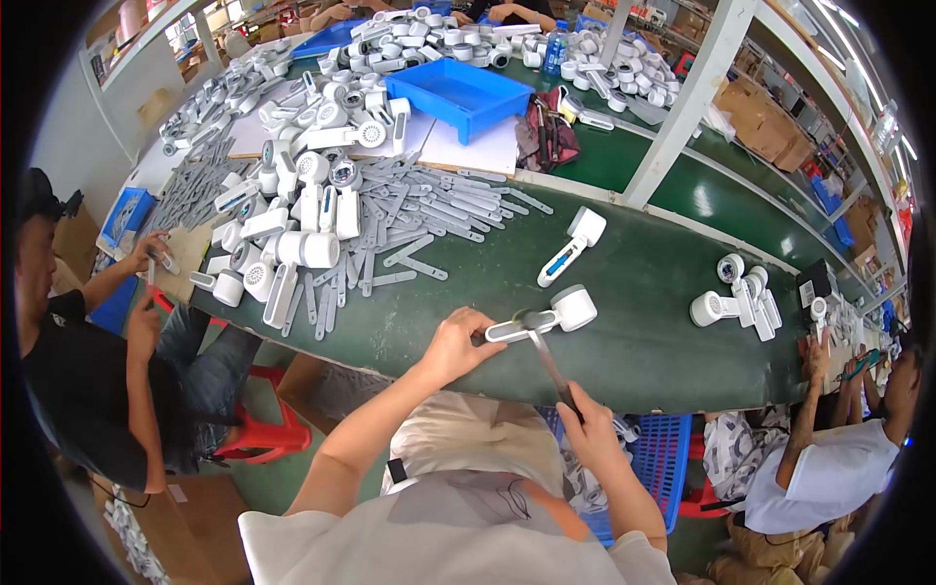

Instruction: The person assembles plastic components by hammering small metal pins into them.

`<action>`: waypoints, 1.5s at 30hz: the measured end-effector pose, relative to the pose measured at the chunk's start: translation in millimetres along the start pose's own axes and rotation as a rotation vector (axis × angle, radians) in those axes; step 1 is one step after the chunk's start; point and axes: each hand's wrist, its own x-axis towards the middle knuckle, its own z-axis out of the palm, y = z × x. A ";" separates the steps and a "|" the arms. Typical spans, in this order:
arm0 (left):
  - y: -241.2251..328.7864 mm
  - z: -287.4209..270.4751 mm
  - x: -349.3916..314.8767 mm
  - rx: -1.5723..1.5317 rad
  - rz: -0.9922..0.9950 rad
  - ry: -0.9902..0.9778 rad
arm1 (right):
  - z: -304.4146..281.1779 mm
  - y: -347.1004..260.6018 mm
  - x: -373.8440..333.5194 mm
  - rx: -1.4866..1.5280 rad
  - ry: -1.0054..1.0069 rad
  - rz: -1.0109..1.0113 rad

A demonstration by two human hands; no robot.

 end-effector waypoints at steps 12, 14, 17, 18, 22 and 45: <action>5.4 -0.2 0.5 0.117 -0.032 0.019 | 20.4 5.3 5.0 0.005 -0.086 -0.142; 8.3 -0.9 3.1 0.124 -0.080 0.019 | 17.8 8.1 3.0 0.063 -0.030 -0.139; 8.3 -3.2 5.9 0.081 -0.057 0.000 | 3.7 20.2 5.1 0.041 -0.013 -0.033; 7.6 -3.2 5.0 0.081 -0.057 0.001 | -1.1 16.8 3.2 0.064 0.052 -0.027; 5.5 -2.7 4.7 0.087 -0.027 -0.002 | -20.6 9.9 4.1 0.078 0.124 0.125; 8.6 -8.3 3.4 0.416 0.277 0.022 | -0.9 61.3 8.0 0.509 0.334 0.099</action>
